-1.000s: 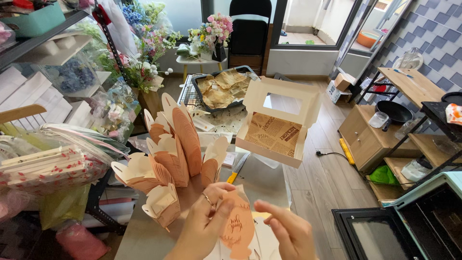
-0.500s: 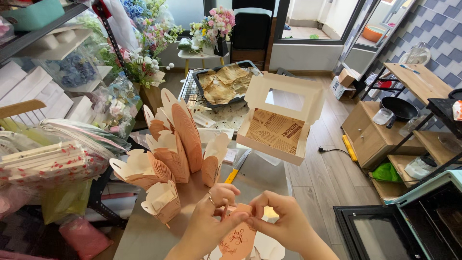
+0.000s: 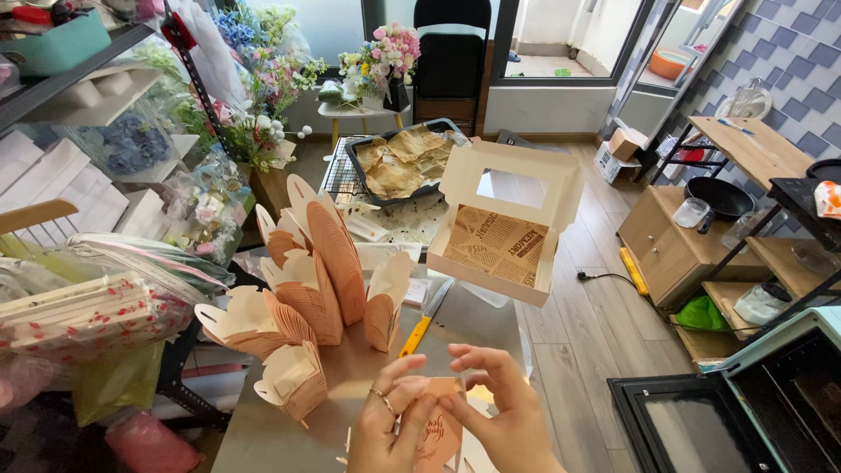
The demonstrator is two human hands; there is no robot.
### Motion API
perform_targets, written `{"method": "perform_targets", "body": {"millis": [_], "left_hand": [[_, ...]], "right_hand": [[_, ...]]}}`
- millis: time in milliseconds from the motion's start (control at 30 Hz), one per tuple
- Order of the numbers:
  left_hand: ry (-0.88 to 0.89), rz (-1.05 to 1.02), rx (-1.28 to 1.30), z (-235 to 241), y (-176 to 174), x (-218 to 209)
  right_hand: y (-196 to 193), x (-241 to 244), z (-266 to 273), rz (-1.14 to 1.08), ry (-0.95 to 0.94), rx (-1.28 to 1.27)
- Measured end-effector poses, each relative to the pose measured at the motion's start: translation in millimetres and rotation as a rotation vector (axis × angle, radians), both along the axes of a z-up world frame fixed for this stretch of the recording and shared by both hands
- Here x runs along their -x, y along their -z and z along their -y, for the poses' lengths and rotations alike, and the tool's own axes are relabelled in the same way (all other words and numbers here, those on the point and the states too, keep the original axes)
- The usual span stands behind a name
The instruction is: The person folds flat paper pieces into small decorative boxes by hand. They repeatedly pick up a flat piece, fold it into a box shape, and place it into a growing stack on the table.
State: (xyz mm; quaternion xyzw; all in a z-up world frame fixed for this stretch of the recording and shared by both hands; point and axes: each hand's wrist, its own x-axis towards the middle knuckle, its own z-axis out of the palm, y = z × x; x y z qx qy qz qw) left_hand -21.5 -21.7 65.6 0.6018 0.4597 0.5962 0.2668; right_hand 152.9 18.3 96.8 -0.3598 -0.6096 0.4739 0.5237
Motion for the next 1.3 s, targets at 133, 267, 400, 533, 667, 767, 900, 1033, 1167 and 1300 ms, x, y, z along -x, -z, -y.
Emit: {"method": "perform_targets", "body": {"millis": [133,267,400,533,667,767,900,1033,1167,1300], "left_hand": [[-0.146,0.035,0.041,4.2,-1.4,-12.0],[-0.229,-0.124,-0.129,8.8,-1.2,-10.0],[-0.216,-0.172,-0.369,14.7,5.0,-9.4],[-0.179,-0.177,-0.526,14.6,10.6,-0.9],[-0.216,-0.101,-0.56,22.4,13.3,3.6],[-0.26,-0.08,-0.564,28.0,9.8,8.1],[-0.362,0.033,-0.432,36.1,2.3,5.1],[-0.428,-0.001,-0.343,43.6,-1.8,1.5],[-0.545,0.022,-0.323,40.2,-5.0,19.6],[-0.627,0.222,-0.292,34.6,-3.2,37.8]], "right_hand": [[32.9,6.2,5.8,0.128,0.065,-0.151],[47.1,14.9,11.1,-0.133,0.016,0.027],[34.9,25.4,17.9,-0.252,-0.024,0.288],[16.3,35.4,23.6,-0.328,-0.219,0.397],[8.1,44.1,27.1,-0.283,-0.368,0.235],[4.4,48.4,32.1,-0.199,-0.366,0.182],[-0.7,52.6,38.4,-0.049,-0.317,0.017],[1.0,56.6,34.8,0.02,-0.352,0.061],[3.3,62.6,32.5,0.013,-0.433,-0.192],[-18.1,76.3,28.1,0.031,-0.494,0.026]]}}
